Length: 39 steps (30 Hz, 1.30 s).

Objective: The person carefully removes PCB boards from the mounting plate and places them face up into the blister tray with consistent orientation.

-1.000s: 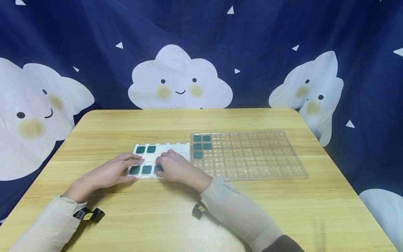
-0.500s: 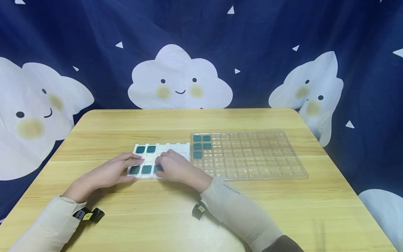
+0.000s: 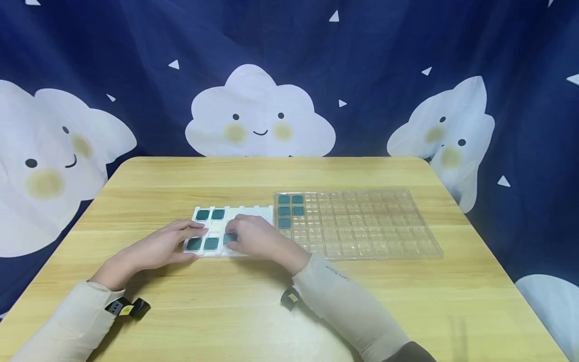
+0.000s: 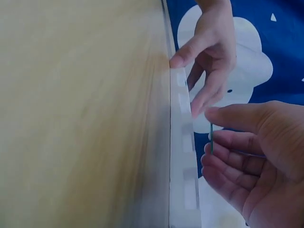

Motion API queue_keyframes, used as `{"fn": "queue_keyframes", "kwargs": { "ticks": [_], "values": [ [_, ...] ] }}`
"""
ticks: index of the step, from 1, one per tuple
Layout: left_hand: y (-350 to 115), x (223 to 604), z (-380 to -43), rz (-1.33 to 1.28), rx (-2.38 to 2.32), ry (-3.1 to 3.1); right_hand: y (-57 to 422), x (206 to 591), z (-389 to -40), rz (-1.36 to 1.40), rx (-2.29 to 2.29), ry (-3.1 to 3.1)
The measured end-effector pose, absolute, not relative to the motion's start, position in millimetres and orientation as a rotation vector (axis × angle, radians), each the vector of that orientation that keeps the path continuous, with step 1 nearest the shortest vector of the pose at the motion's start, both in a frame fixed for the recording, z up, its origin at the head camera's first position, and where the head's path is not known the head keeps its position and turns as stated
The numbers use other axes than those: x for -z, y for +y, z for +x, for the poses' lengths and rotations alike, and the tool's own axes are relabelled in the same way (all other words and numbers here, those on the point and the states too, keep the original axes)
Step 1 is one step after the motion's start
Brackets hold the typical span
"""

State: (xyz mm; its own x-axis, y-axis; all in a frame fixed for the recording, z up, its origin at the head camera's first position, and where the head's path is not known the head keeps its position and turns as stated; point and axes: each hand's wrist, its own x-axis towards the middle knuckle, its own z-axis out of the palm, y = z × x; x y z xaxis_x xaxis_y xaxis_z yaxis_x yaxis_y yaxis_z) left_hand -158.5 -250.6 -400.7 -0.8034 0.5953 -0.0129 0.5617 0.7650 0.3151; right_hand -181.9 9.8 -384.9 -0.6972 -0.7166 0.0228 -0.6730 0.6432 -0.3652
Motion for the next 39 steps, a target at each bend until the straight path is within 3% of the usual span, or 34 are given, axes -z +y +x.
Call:
{"fn": "queue_keyframes", "kwargs": {
  "ticks": [39],
  "values": [
    [-250.7, 401.0, -159.4, 0.952, -0.459, 2.845, 62.1, 370.6, -186.0, -1.062, 0.679, 2.759]
  ]
}}
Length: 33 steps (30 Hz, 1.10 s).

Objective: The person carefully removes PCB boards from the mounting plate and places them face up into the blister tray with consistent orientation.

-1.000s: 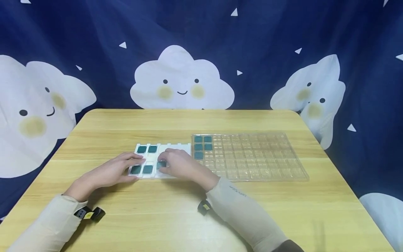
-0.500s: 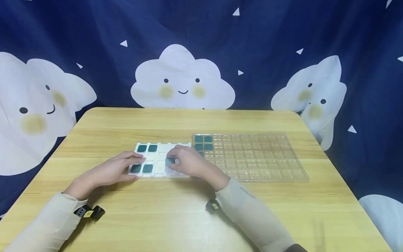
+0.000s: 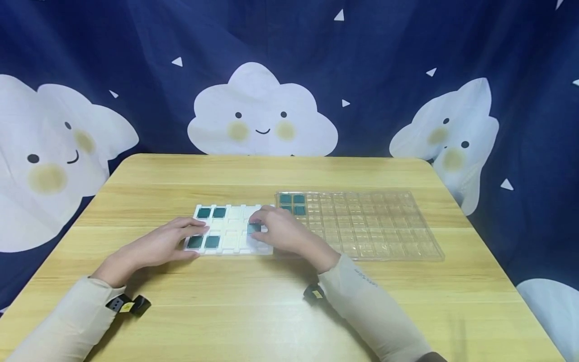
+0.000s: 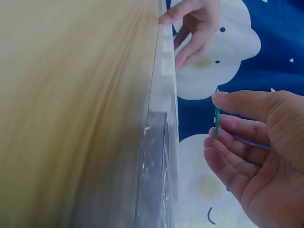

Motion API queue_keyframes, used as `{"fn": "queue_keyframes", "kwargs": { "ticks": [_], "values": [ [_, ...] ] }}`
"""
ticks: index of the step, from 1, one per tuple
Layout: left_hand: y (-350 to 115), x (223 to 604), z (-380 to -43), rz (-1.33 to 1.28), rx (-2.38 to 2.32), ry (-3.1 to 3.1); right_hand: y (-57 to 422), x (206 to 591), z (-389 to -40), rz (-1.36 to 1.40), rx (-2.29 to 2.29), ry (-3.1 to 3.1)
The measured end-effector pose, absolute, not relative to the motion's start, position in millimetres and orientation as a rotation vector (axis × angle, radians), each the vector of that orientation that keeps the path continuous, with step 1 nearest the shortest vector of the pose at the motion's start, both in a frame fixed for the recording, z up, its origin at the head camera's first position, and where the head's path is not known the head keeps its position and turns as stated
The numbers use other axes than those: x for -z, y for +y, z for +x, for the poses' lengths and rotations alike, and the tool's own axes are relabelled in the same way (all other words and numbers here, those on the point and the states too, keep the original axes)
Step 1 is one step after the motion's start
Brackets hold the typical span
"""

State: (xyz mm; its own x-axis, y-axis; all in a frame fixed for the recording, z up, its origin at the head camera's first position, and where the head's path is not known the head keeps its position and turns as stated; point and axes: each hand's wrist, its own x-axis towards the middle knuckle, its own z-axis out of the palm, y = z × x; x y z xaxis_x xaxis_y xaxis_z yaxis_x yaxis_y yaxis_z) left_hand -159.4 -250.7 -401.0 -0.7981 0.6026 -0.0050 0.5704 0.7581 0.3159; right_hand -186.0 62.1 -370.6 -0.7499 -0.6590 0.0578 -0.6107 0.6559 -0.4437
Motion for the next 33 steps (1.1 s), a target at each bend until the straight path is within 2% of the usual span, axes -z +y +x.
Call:
{"fn": "queue_keyframes", "kwargs": {
  "ticks": [33],
  "values": [
    [-249.6, 399.9, -159.4, 0.94, -0.448, 2.843, 115.2, 370.1, -196.1, -0.921, 0.783, 2.796]
  ]
}}
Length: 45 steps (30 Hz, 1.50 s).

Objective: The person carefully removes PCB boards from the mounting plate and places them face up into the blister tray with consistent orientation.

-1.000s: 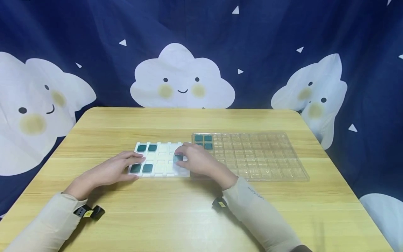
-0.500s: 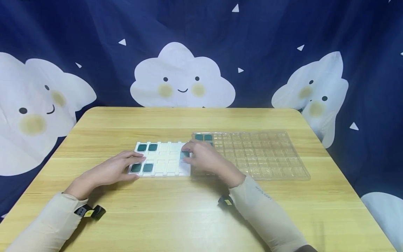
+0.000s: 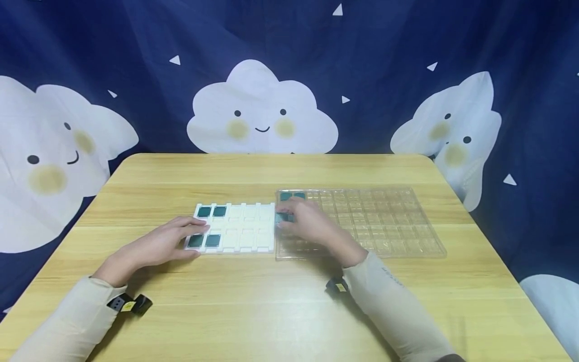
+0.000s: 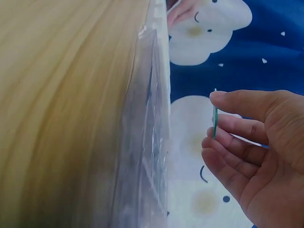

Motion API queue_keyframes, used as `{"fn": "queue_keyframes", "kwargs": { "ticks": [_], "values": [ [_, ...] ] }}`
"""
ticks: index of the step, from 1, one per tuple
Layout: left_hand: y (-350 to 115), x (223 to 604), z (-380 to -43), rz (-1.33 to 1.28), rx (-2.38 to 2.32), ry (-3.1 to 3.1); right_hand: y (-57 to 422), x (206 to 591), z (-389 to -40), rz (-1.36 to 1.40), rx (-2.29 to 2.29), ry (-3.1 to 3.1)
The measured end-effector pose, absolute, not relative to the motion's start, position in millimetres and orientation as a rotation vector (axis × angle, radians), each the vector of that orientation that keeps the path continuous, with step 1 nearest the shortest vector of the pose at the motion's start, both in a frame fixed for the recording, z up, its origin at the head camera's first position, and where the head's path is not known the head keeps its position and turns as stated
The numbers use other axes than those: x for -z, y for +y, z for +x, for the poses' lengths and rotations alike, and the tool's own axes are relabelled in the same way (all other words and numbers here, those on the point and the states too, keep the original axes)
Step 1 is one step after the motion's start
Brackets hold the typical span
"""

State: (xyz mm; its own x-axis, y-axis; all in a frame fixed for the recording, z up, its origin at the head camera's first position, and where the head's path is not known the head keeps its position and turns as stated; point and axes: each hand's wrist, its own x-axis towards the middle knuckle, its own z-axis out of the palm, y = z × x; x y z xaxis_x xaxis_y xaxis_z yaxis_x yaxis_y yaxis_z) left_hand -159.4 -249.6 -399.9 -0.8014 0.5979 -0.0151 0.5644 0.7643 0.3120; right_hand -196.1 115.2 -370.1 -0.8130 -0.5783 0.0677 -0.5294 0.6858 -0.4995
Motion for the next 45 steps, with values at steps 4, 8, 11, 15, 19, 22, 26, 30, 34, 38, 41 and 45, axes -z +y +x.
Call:
{"fn": "queue_keyframes", "kwargs": {
  "ticks": [4, 8, 11, 15, 19, 22, 26, 30, 34, 38, 41, 45],
  "values": [
    [-249.4, 399.6, -159.6, 0.928, -0.452, 2.842, 122.8, 370.9, -199.1, -0.895, 0.773, 2.813],
    [-249.3, 400.0, -159.9, 0.926, -0.448, 2.841, 129.6, 369.5, -202.4, -0.853, 0.79, 2.83],
    [-249.0, 400.5, -160.2, 0.927, -0.444, 2.84, 135.1, 367.5, -204.6, -0.82, 0.819, 2.821],
    [-249.2, 400.5, -160.4, 0.922, -0.443, 2.841, 143.2, 367.2, -208.0, -0.795, 0.814, 2.821],
    [-249.0, 400.1, -160.2, 0.907, -0.445, 2.836, 150.6, 369.6, -211.4, -0.798, 0.769, 2.849],
    [-248.9, 399.6, -160.0, 0.904, -0.444, 2.833, 153.5, 370.8, -212.7, -0.803, 0.761, 2.851],
    [-248.9, 399.3, -159.8, 0.906, -0.442, 2.837, 153.4, 371.4, -212.9, -0.798, 0.755, 2.847],
    [-249.0, 399.0, -159.7, 0.899, -0.44, 2.838, 151.6, 374.7, -213.8, -0.774, 0.72, 2.84],
    [-249.0, 399.3, -159.6, 0.897, -0.443, 2.839, 150.2, 380.0, -215.2, -0.777, 0.666, 2.831],
    [-248.7, 399.6, -159.3, 0.911, -0.444, 2.84, 149.8, 382.8, -215.8, -0.789, 0.64, 2.828],
    [-248.4, 399.6, -159.2, 0.917, -0.446, 2.838, 149.8, 383.9, -216.1, -0.79, 0.641, 2.822],
    [-248.3, 399.2, -159.3, 0.913, -0.444, 2.836, 149.9, 384.9, -217.0, -0.783, 0.642, 2.8]
  ]
}}
